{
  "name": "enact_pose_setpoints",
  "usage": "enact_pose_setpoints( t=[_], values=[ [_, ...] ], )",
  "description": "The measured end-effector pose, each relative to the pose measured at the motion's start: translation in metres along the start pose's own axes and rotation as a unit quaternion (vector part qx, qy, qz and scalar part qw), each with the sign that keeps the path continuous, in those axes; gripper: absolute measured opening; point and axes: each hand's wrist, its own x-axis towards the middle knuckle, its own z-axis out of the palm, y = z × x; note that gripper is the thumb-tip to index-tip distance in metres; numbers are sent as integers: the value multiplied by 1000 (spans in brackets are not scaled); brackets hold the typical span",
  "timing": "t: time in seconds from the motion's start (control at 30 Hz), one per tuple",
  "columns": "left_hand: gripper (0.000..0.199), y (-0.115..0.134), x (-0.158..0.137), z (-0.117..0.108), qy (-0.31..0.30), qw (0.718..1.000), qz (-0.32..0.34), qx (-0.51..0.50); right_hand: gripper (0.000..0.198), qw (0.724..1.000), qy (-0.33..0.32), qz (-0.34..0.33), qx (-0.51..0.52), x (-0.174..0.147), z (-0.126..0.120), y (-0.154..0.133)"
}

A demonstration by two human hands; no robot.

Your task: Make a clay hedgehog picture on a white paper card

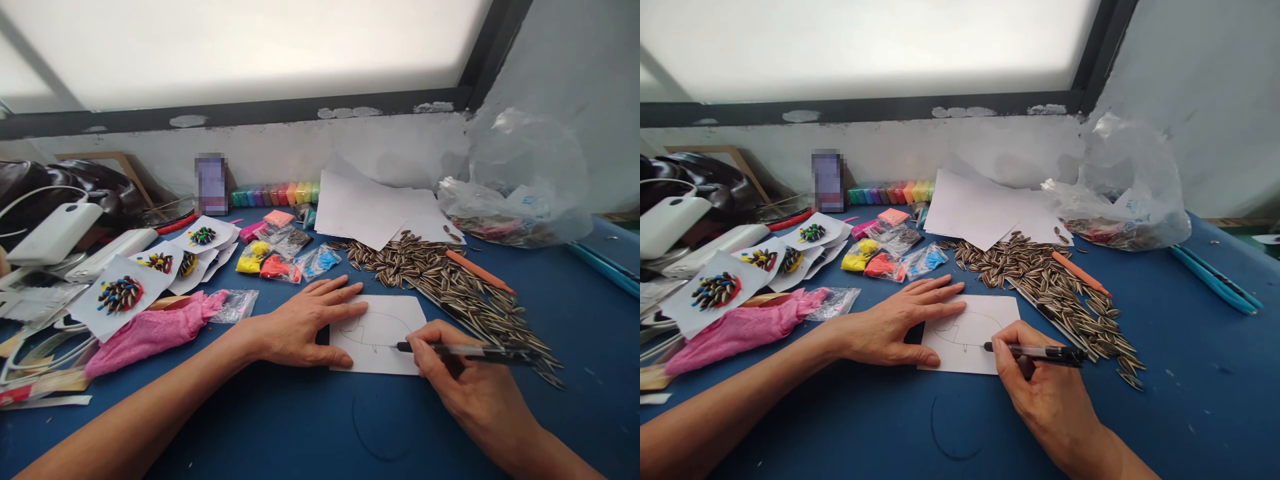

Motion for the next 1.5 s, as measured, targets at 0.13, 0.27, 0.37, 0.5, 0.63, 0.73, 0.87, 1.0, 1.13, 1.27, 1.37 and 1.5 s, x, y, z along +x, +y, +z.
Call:
enact_pose_setpoints(
  t=[0.13,0.27,0.37,0.5,0.63,0.73,0.87,1.0,1.13,1.27,1.37,1.5],
  values=[
    [82,0,0,0,2,1000,2,0,26,1000,-7,5,2,-1,0,0],
    [82,0,1,0,1,1000,1,-2,27,1000,-10,11,3,-1,-1,0],
    [82,1,1,0,5,1000,3,-3,28,1000,-14,14,4,-1,-1,0],
    [82,1,1,-1,3,1000,0,-2,29,1000,-14,12,-3,-1,-1,0],
    [82,1,1,0,2,1000,-1,-1,29,1000,-20,14,-4,-3,-1,1],
    [81,0,0,0,4,1000,0,-2,29,1000,-21,17,-4,-4,-1,3],
    [81,0,0,0,6,1000,3,-5,29,999,-18,31,-1,-3,0,3],
    [82,0,0,0,5,1000,3,-6,30,999,-13,47,11,-1,0,-1],
    [81,1,0,0,10,1000,7,-13,29,999,-9,45,9,-1,-1,-2],
    [81,1,0,0,11,1000,5,-13,29,999,-6,36,5,-1,0,-1],
    [81,0,0,0,10,1000,7,-14,30,1000,-9,28,2,-2,0,0],
    [82,0,0,0,10,1000,5,-12,29,1000,-10,21,-3,-2,0,1]
  ],
)
